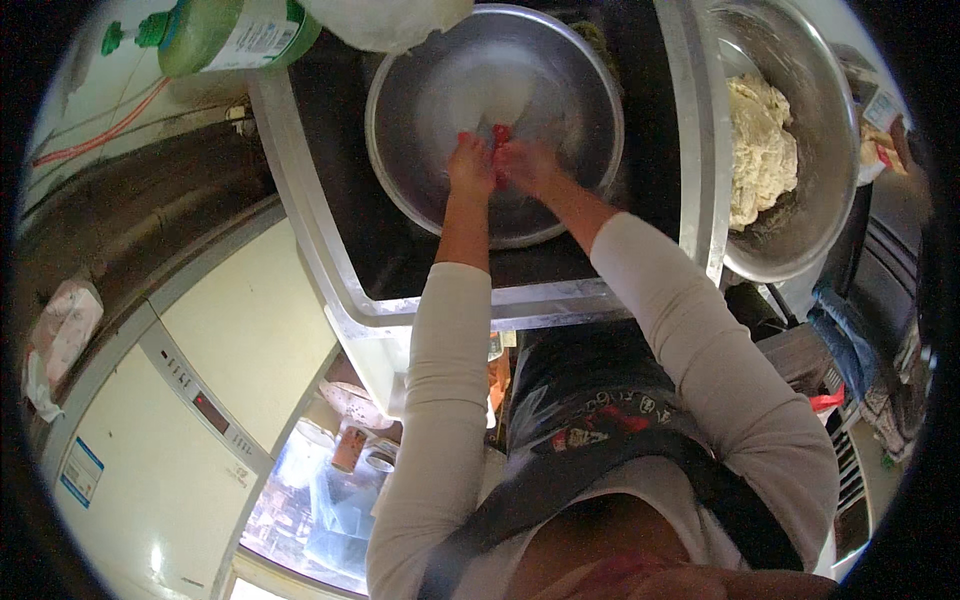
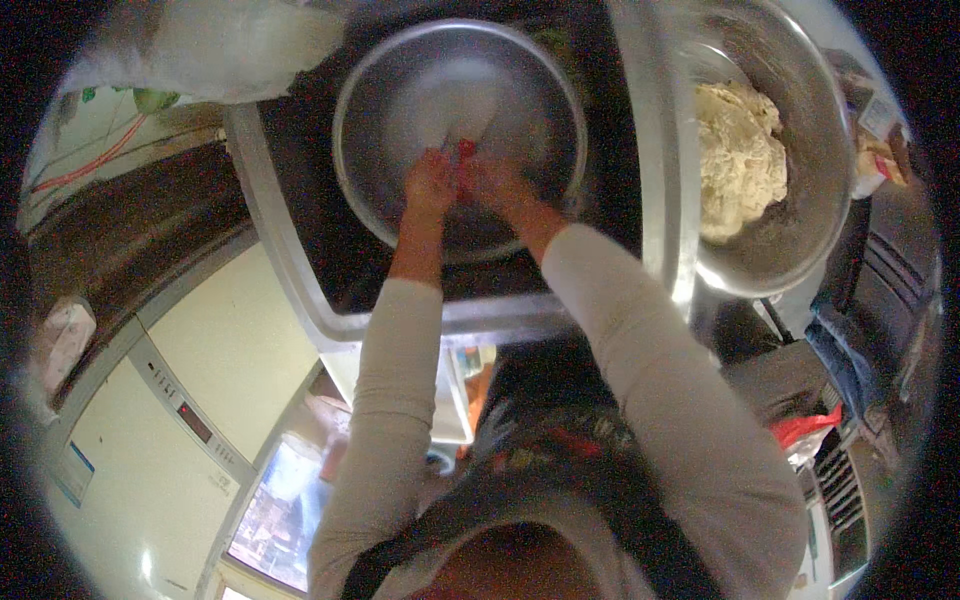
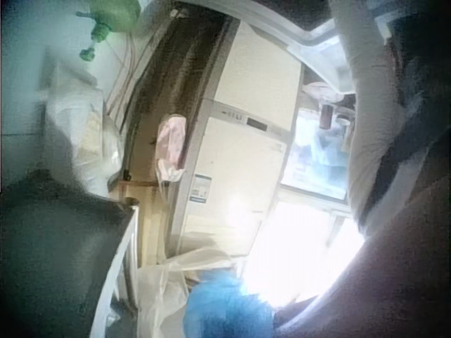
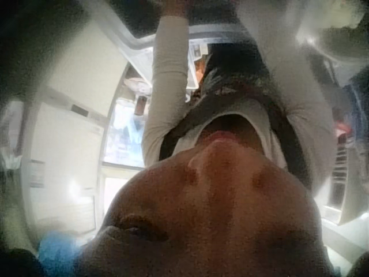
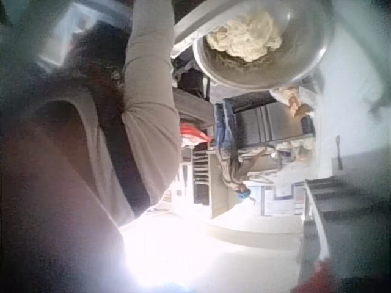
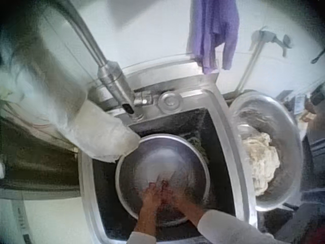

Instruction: The person flattens dough balls, dips them in a liquid, and places them on a griddle. They then wash two red-handled scrapers in a sink, dry them, and return to a dough mixer to scrape dough from the bowl sides.

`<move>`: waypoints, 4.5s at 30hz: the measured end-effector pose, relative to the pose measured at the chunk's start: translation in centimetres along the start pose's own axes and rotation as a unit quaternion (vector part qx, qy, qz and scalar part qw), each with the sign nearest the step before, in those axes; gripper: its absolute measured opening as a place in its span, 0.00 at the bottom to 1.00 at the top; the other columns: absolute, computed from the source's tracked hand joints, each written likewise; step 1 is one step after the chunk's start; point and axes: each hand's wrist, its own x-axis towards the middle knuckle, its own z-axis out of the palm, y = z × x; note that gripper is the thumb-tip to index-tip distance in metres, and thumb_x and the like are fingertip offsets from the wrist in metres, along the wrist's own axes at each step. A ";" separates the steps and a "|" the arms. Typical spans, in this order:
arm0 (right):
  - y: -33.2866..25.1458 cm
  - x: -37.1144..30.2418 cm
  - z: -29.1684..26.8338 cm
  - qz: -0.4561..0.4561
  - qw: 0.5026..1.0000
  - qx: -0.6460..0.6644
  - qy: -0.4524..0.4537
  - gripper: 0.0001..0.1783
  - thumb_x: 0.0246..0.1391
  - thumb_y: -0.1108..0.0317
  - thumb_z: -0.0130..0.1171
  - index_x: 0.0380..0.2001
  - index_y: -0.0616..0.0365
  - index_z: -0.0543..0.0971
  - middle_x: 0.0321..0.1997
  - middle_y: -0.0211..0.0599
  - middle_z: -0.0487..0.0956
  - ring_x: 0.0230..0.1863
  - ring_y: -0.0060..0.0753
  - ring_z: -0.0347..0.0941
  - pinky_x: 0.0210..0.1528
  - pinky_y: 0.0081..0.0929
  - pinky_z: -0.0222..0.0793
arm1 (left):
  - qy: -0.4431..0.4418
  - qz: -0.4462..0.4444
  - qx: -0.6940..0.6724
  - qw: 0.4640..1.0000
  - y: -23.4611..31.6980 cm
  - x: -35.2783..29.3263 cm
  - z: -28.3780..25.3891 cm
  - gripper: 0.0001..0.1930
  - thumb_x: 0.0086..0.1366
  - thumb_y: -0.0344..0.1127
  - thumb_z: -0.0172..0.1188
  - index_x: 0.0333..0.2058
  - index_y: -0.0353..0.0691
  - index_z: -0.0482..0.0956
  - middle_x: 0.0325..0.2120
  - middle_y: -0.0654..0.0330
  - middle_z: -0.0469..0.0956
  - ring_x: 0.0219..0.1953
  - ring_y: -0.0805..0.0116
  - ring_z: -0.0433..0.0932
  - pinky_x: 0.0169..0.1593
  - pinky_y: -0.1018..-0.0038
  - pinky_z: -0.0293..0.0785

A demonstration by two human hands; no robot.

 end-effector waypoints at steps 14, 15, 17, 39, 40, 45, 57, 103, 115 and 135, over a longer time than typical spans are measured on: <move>-4.4 -10.5 11.8 -0.203 0.604 -0.770 0.023 0.39 0.56 0.43 0.35 0.63 0.55 0.43 0.68 0.48 0.37 0.68 0.52 0.34 0.66 0.45 0.31 | -0.268 0.018 0.041 0.962 0.4 -6.5 3.9 0.28 0.64 0.52 0.40 0.60 0.48 0.55 0.60 0.61 0.57 0.61 0.60 0.56 0.62 0.64 0.50; -3.4 -10.8 11.5 -0.212 0.604 -0.768 0.034 0.40 0.56 0.42 0.34 0.64 0.54 0.41 0.69 0.47 0.35 0.68 0.54 0.32 0.66 0.46 0.30 | -0.276 0.013 0.028 0.961 0.7 -6.6 3.9 0.27 0.64 0.51 0.40 0.59 0.47 0.55 0.60 0.61 0.57 0.61 0.60 0.55 0.63 0.63 0.50; -1.9 -11.0 10.7 -0.330 0.634 -0.700 -0.016 0.43 0.54 0.37 0.33 0.64 0.55 0.44 0.68 0.50 0.40 0.68 0.57 0.35 0.66 0.50 0.31 | -0.280 -0.013 -0.006 0.960 1.4 -6.5 3.4 0.27 0.65 0.50 0.40 0.59 0.46 0.56 0.60 0.60 0.57 0.61 0.59 0.54 0.63 0.62 0.48; 1.3 -3.7 6.2 0.066 0.858 0.428 -0.276 0.15 0.55 0.60 0.49 0.40 0.60 0.72 0.32 0.42 0.76 0.34 0.44 0.72 0.43 0.36 0.68 | -0.321 0.067 -0.033 0.944 -0.6 -0.1 -1.7 0.14 0.62 0.42 0.52 0.43 0.41 0.73 0.39 0.57 0.74 0.44 0.59 0.70 0.50 0.60 0.66; 0.9 -3.9 7.2 0.062 0.866 0.423 -0.260 0.14 0.55 0.60 0.49 0.37 0.60 0.72 0.31 0.41 0.76 0.33 0.43 0.72 0.43 0.35 0.68 | -0.308 0.060 0.007 0.950 0.3 0.2 -1.3 0.14 0.62 0.41 0.53 0.42 0.41 0.73 0.39 0.57 0.74 0.44 0.59 0.71 0.50 0.61 0.66; -0.1 -5.8 10.6 -0.026 0.929 0.239 -0.282 0.17 0.56 0.58 0.49 0.30 0.65 0.72 0.30 0.44 0.75 0.31 0.42 0.72 0.43 0.35 0.68 | -0.203 0.096 0.020 0.974 3.0 -0.5 0.6 0.17 0.61 0.41 0.54 0.44 0.36 0.70 0.33 0.57 0.75 0.36 0.61 0.73 0.44 0.62 0.70; -10.9 -21.6 11.7 -0.029 0.802 -0.395 -0.447 0.27 0.54 0.52 0.48 0.48 0.65 0.69 0.50 0.52 0.71 0.51 0.46 0.68 0.51 0.38 0.62 | -0.353 0.100 0.021 0.930 8.2 -13.5 1.8 0.17 0.60 0.46 0.56 0.43 0.43 0.72 0.33 0.54 0.76 0.37 0.61 0.76 0.41 0.63 0.73; -47.4 -38.6 8.8 -0.470 0.776 -0.295 -0.299 0.20 0.58 0.58 0.47 0.48 0.61 0.70 0.45 0.38 0.75 0.44 0.35 0.72 0.50 0.28 0.64 | -0.480 0.491 0.141 0.713 8.0 -29.1 35.9 0.24 0.60 0.45 0.57 0.49 0.35 0.68 0.44 0.56 0.74 0.46 0.69 0.72 0.49 0.73 0.68; -42.0 -26.8 18.1 -0.699 0.662 -0.176 -0.206 0.17 0.59 0.55 0.43 0.37 0.57 0.73 0.29 0.34 0.74 0.30 0.29 0.70 0.35 0.29 0.68 | -0.314 0.491 0.248 0.774 11.9 -31.4 39.5 0.22 0.52 0.48 0.61 0.32 0.30 0.78 0.26 0.51 0.79 0.29 0.61 0.78 0.35 0.68 0.73; -38.7 -21.9 13.9 -0.714 0.580 -0.371 0.125 0.17 0.53 0.56 0.54 0.32 0.62 0.75 0.26 0.42 0.75 0.25 0.34 0.69 0.28 0.31 0.67 | -0.166 0.576 0.236 0.765 11.9 -20.9 39.2 0.13 0.52 0.36 0.62 0.32 0.32 0.76 0.31 0.54 0.78 0.34 0.64 0.76 0.40 0.71 0.71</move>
